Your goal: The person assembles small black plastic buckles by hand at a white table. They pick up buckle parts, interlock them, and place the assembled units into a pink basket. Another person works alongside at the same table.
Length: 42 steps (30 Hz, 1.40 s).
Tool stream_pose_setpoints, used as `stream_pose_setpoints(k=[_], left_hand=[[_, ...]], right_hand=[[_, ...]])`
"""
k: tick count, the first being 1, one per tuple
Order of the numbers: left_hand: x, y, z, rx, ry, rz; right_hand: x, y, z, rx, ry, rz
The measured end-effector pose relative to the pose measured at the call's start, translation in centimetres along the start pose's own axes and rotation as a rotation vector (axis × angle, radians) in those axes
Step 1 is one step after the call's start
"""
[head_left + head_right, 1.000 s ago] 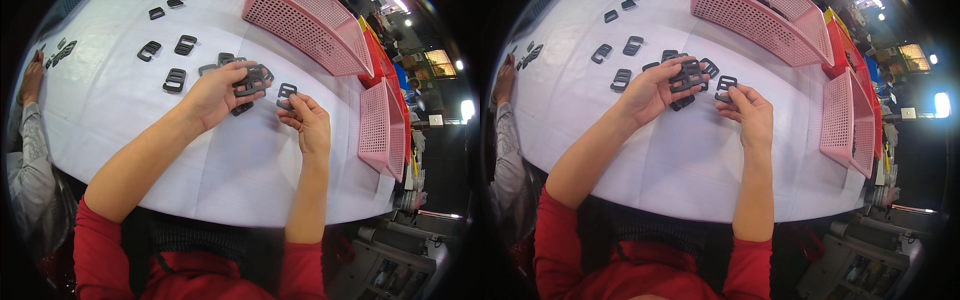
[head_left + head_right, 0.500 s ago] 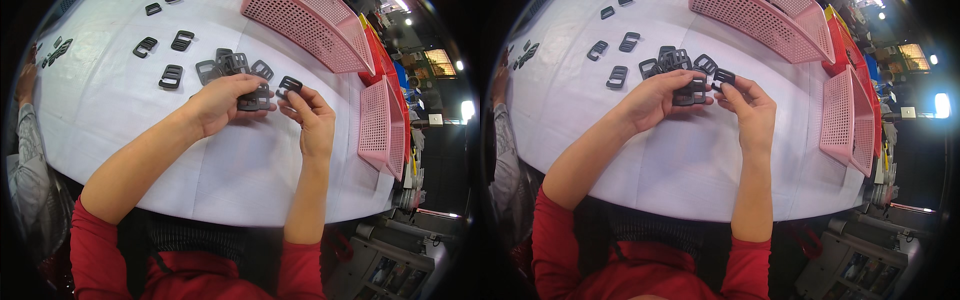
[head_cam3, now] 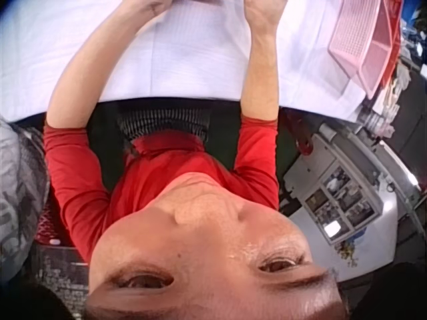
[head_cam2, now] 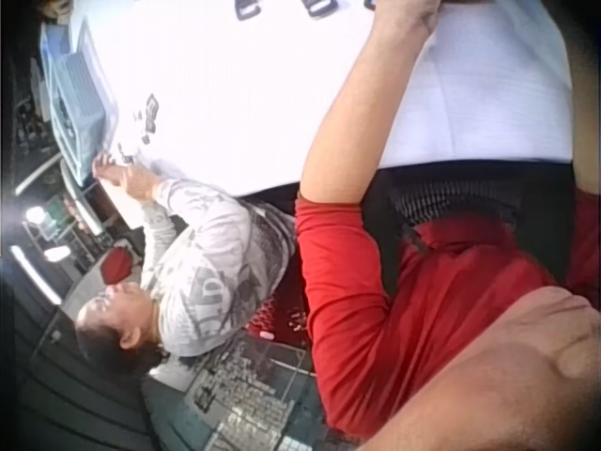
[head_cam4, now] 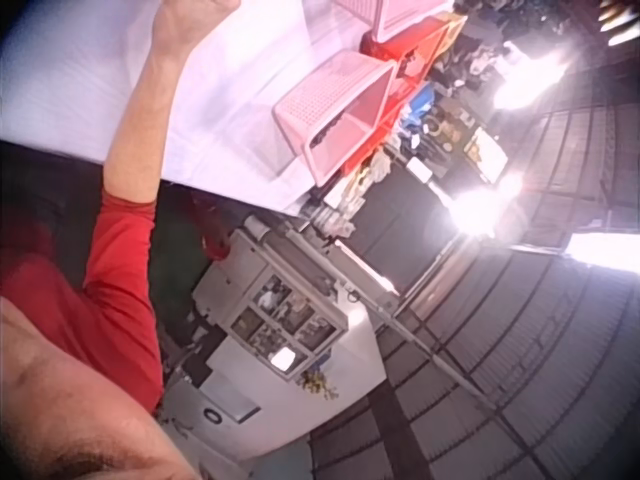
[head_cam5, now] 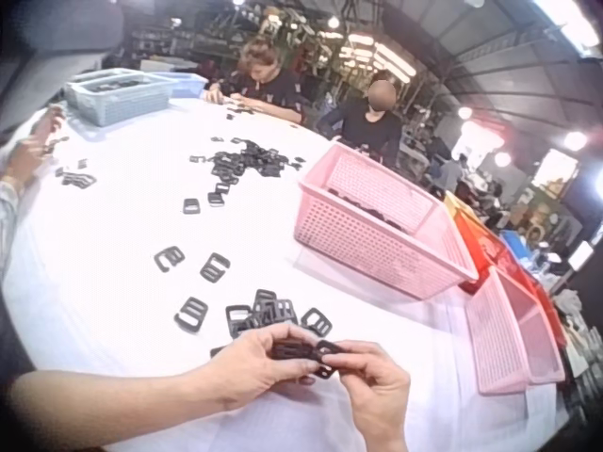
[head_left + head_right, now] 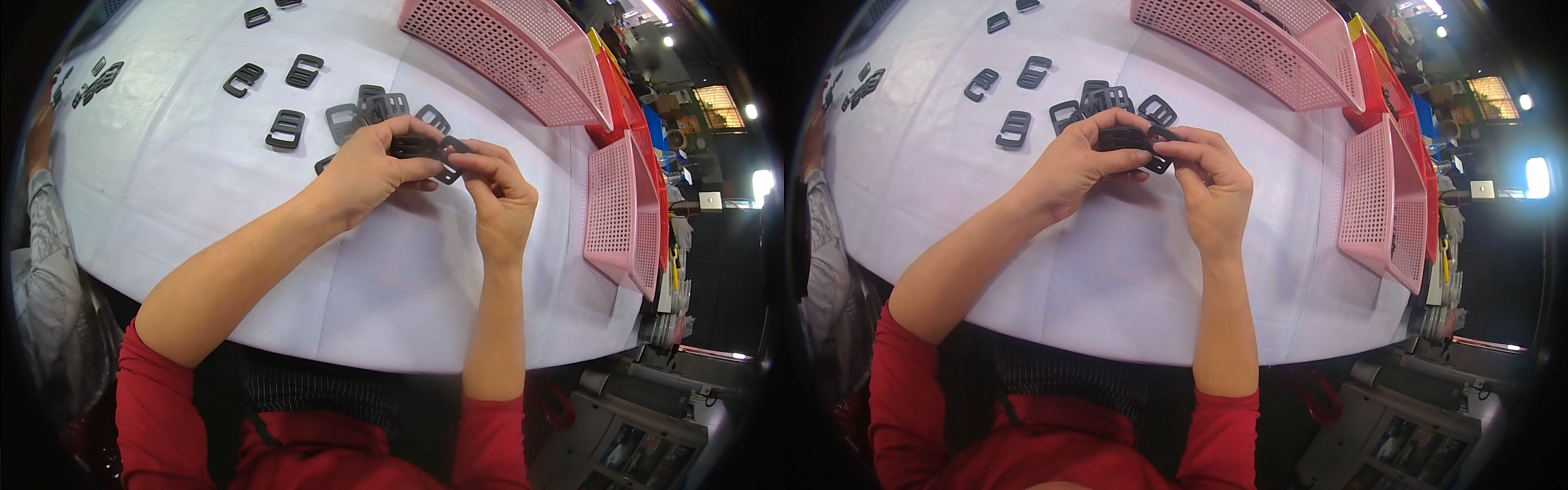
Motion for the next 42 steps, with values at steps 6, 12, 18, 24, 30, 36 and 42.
stream_pose_setpoints(k=[6, 12, 18, 24, 30, 36, 42], left_hand=[[-0.1, 0.0, -0.5, -0.062, -0.018, 0.010], [-0.4, 0.0, -0.2, -0.080, 0.001, 0.043], [0.4, 2.0, 4.9, 0.126, -0.031, 0.114], [4.0, 15.3, 16.7, 0.530, 0.531, -0.062], [8.7, 16.8, 15.9, 0.688, 1.326, 0.159], [8.4, 8.9, 9.7, 0.619, 1.385, -0.253], [3.0, 8.4, 3.6, 0.401, 1.641, -0.245]], right_hand=[[-0.1, 0.0, 0.2, 0.025, -0.008, -0.001], [-0.5, 0.5, 1.2, 0.100, 0.097, 0.168], [-0.7, 1.6, 6.4, 0.243, -0.059, 0.195], [0.8, 1.8, 5.6, 0.179, -0.080, 0.144], [-0.4, 1.7, 5.9, 0.190, -0.126, 0.165], [-0.9, 1.6, 6.8, 0.233, -0.119, 0.196], [-0.5, 2.0, 5.7, 0.179, -0.036, 0.227]])
Point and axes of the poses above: each hand's wrist, its own y-axis towards the middle knuckle, its own x-axis out of the palm, z = x × y, the point moved 6 cm from there along y, towards the middle knuckle, and after that the axes turned 15 degrees about -y, right-handed, at the moved point
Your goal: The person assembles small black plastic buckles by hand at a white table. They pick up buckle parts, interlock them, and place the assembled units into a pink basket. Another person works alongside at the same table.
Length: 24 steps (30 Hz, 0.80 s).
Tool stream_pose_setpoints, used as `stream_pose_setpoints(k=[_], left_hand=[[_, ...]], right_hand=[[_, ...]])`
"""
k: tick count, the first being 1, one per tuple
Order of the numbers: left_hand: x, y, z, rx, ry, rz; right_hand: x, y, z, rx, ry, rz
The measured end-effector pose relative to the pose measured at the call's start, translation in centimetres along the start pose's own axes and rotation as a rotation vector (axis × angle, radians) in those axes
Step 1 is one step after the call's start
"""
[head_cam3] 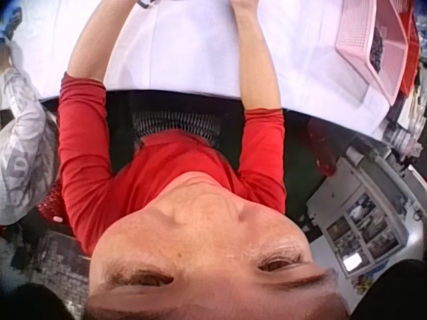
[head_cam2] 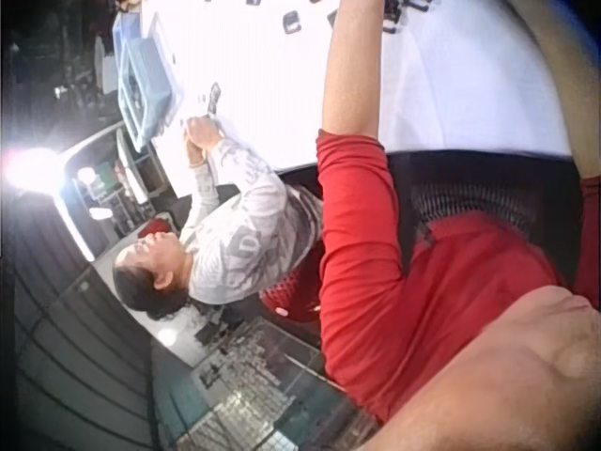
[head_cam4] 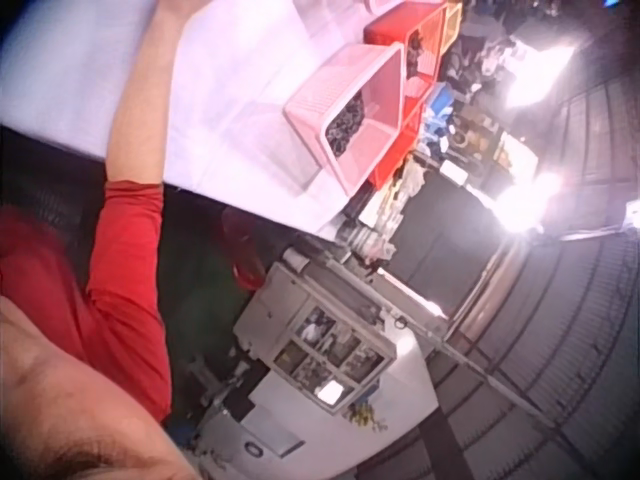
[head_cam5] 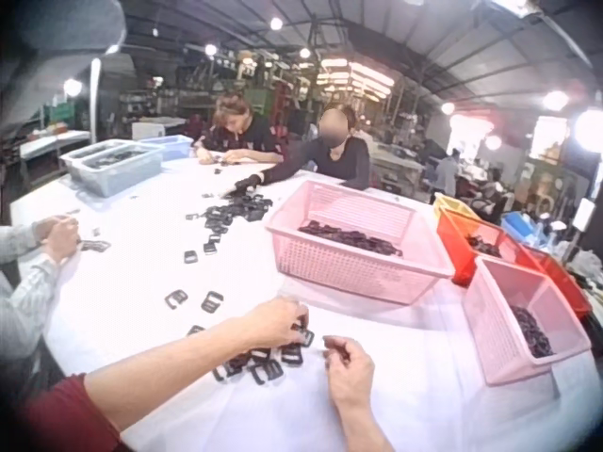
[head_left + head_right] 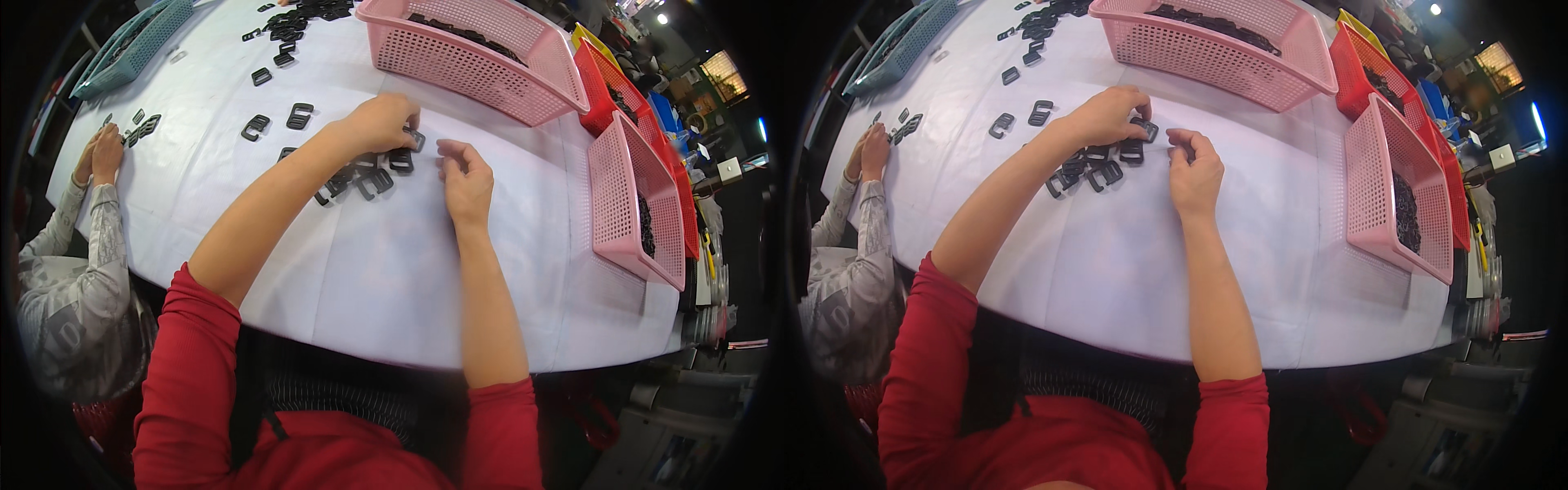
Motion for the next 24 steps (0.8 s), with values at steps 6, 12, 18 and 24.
stream_pose_setpoints(k=[6, 12, 18, 24], left_hand=[[-0.2, -2.7, 2.0, -0.018, -0.295, 0.019], [-0.1, -9.9, 0.8, -0.406, -1.281, 0.228], [0.5, -11.4, -0.4, -0.450, -1.492, 0.363], [0.8, -10.9, -0.5, -0.444, -1.521, 0.336]], right_hand=[[0.7, -0.8, -2.3, -0.102, -0.102, -0.191], [1.4, -3.0, -4.1, 0.186, 0.387, -0.369], [2.6, -4.0, -4.2, 0.292, 0.408, -0.435], [2.6, -3.7, -3.5, 0.306, 0.398, -0.420]])
Point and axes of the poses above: each hand's wrist, its own y-axis towards the middle knuckle, its own x-axis out of the palm, z = x × y, the point moved 6 cm from there along y, towards the middle knuckle, and after that the axes turned 15 degrees about -y, right-handed, at the moved point
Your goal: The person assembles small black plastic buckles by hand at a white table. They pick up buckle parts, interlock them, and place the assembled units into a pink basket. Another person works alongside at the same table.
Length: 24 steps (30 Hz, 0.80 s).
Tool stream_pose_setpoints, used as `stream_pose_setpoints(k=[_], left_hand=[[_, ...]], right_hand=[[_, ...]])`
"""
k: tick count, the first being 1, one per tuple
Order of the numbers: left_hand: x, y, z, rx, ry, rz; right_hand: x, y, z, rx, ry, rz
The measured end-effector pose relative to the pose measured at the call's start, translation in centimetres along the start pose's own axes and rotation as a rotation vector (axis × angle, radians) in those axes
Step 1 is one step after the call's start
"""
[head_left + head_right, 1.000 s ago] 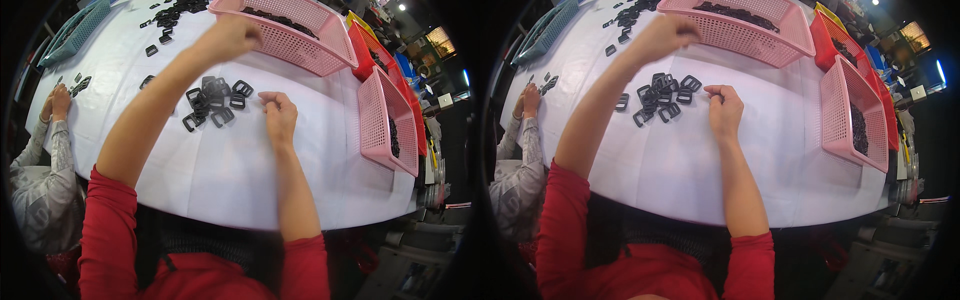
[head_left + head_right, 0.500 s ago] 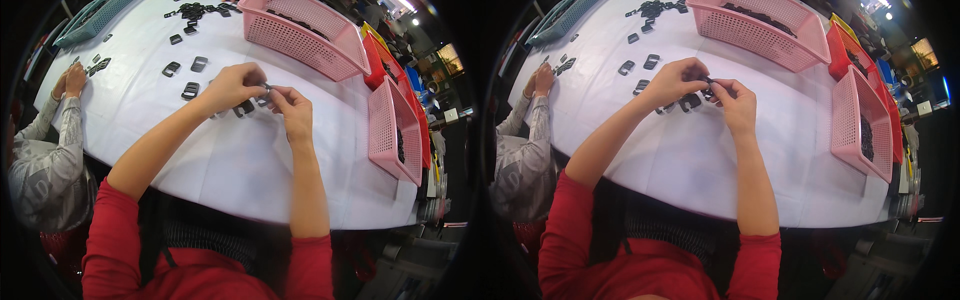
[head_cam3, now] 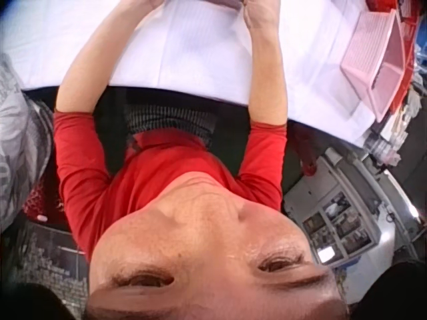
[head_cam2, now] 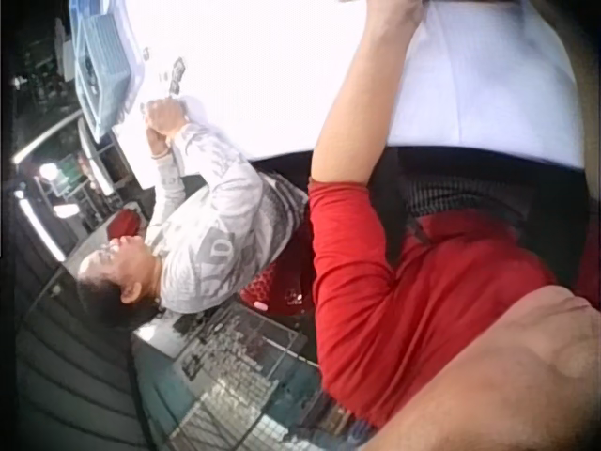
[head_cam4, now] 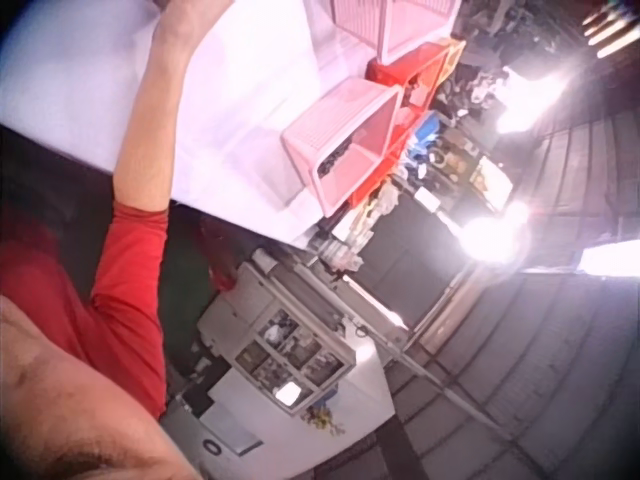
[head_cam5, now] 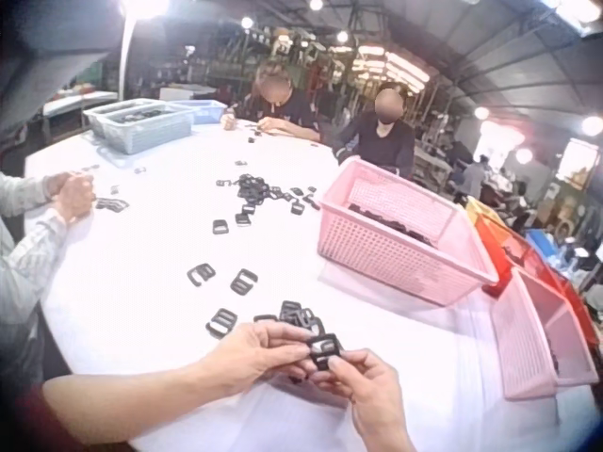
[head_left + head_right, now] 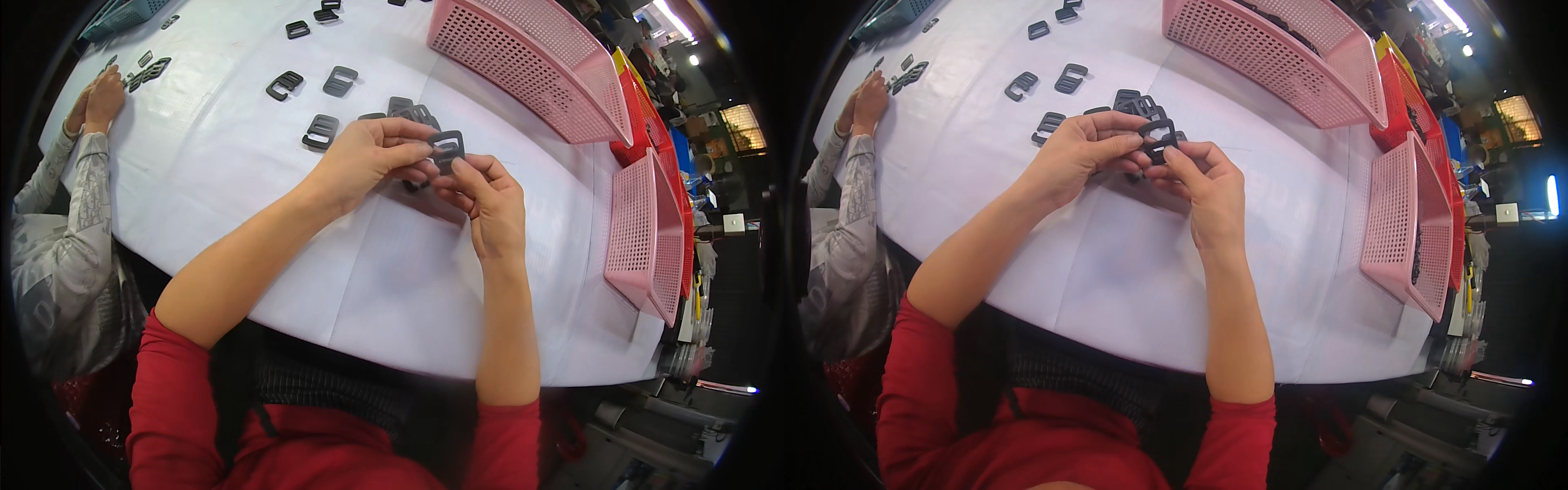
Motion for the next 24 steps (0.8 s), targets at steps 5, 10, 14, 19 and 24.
stream_pose_setpoints(k=[5, 10, 14, 19, 24], left_hand=[[-0.1, 0.2, -0.1, -0.028, 0.042, -0.009], [-0.6, 0.5, 2.1, 0.126, 0.167, 0.065], [-1.2, 0.0, 2.9, 0.106, -0.007, 0.114], [0.0, -0.6, 1.4, -0.078, 0.057, 0.049], [0.2, -0.6, 0.7, -0.060, 0.184, 0.008]], right_hand=[[-0.2, 0.2, 0.3, 0.021, -0.044, 0.026], [-2.4, 0.6, -1.6, -0.192, -0.486, 0.226], [-1.6, 0.3, -2.8, -0.381, -0.967, 0.288], [-1.1, 0.6, -1.6, -0.416, -1.122, 0.171], [-3.2, 0.1, -2.5, -0.298, -0.795, 0.197]])
Point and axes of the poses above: each hand's wrist, its own y-axis towards the middle knuckle, its own x-axis out of the palm, z = x × y, the point moved 6 cm from there along y, towards the middle knuckle, and after that the axes turned 15 degrees about -y, right-handed, at the moved point
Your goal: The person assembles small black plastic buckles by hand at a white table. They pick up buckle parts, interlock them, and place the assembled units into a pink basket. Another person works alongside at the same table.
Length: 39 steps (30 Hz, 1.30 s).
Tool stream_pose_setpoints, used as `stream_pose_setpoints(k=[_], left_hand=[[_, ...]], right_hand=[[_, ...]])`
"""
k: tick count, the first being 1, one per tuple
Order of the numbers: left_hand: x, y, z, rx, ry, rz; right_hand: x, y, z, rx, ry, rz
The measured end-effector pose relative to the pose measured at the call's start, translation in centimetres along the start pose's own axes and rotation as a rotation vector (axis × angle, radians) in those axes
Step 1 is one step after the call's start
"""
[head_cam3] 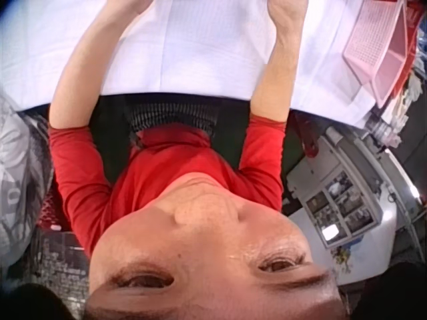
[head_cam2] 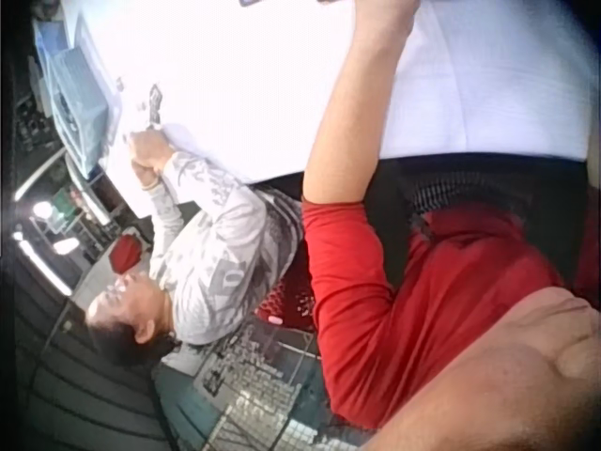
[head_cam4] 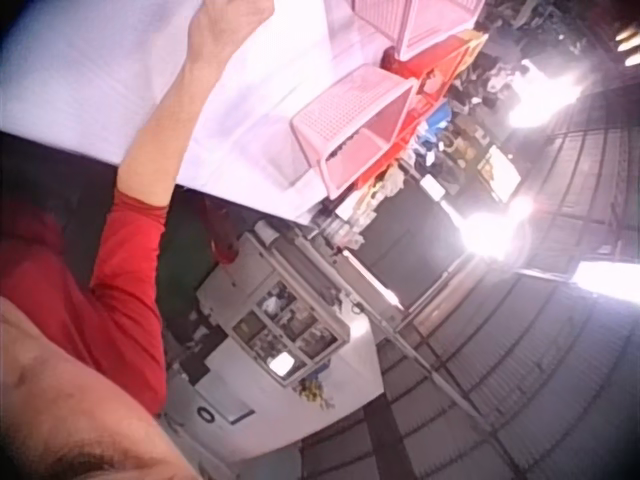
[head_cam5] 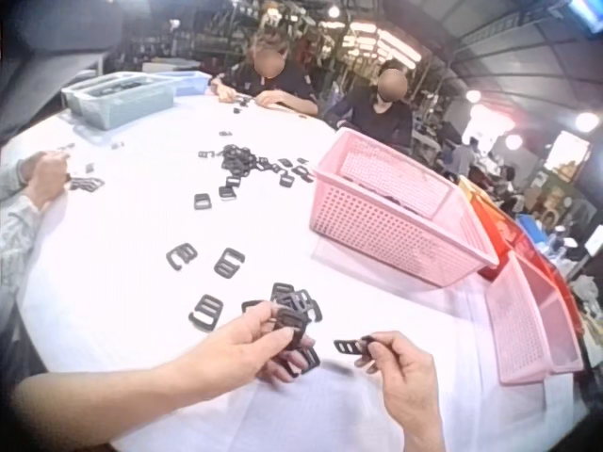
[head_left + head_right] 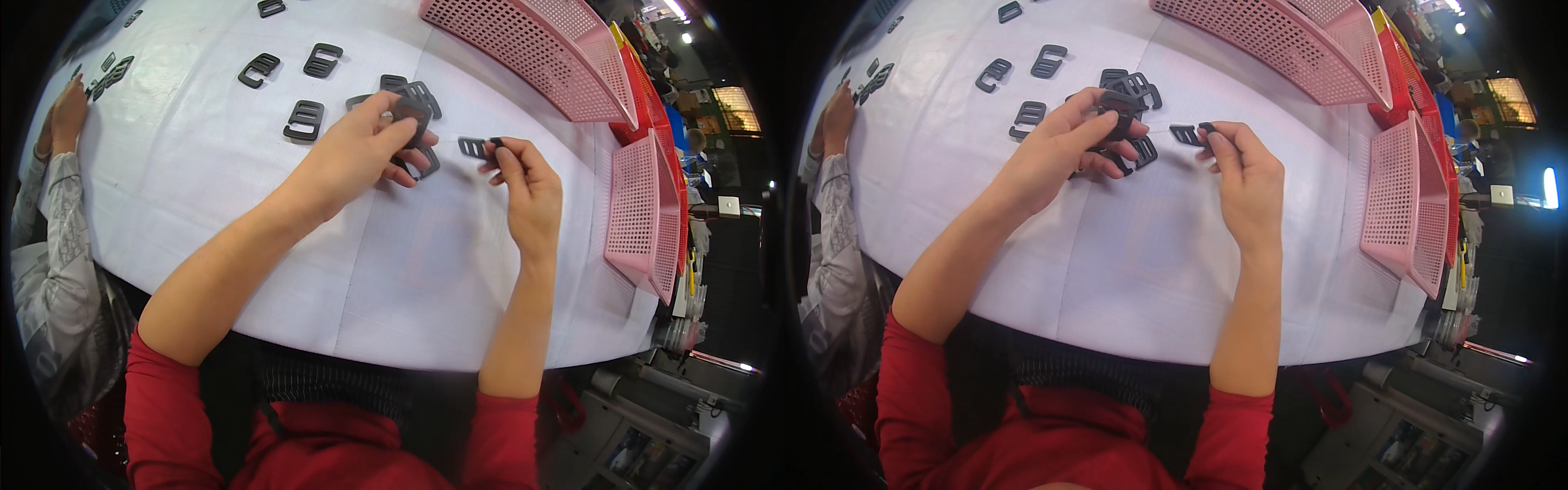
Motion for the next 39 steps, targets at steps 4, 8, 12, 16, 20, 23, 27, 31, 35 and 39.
stream_pose_setpoints(k=[4, 8, 12, 16, 20, 23, 27, 31, 35, 39], left_hand=[[1.7, -0.5, -1.5, -0.067, -0.074, -0.196], [2.0, -0.5, -2.6, -0.119, -0.127, -0.310], [2.0, -0.4, -2.6, -0.154, -0.148, -0.299], [2.0, -0.4, -2.8, -0.172, -0.181, -0.307], [1.9, -0.1, -3.1, -0.153, -0.181, -0.301], [2.0, -0.2, -3.1, -0.187, -0.206, -0.310], [2.0, -0.4, -3.1, -0.198, -0.183, -0.287], [1.9, -0.4, -3.1, -0.182, -0.154, -0.292], [2.0, -0.4, -3.2, -0.273, -0.214, -0.243], [2.4, -0.6, -2.2, -0.382, -0.399, -0.276]], right_hand=[[0.0, -1.2, -1.4, 0.081, 0.315, -0.116], [0.7, -1.5, -2.2, 0.102, 0.321, -0.095], [0.6, -1.4, -2.0, 0.115, 0.316, -0.061], [0.6, -1.5, -1.9, 0.119, 0.303, -0.036], [0.6, -1.6, -2.0, 0.137, 0.262, -0.019], [0.6, -1.6, -2.0, 0.132, 0.259, -0.014], [0.9, -1.7, -1.8, 0.134, 0.273, -0.039], [1.2, -1.8, -2.0, 0.136, 0.193, -0.115], [0.6, -1.8, -1.7, 0.120, 0.283, -0.198], [0.2, -1.4, -2.0, -0.168, 0.428, -0.200]])
Point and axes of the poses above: each hand's wrist, its own y-axis towards the middle knuckle, its own x-axis out of the palm, z = x × y, the point moved 6 cm from there along y, towards the middle knuckle, and after that the axes turned 15 degrees about -y, right-handed, at the moved point
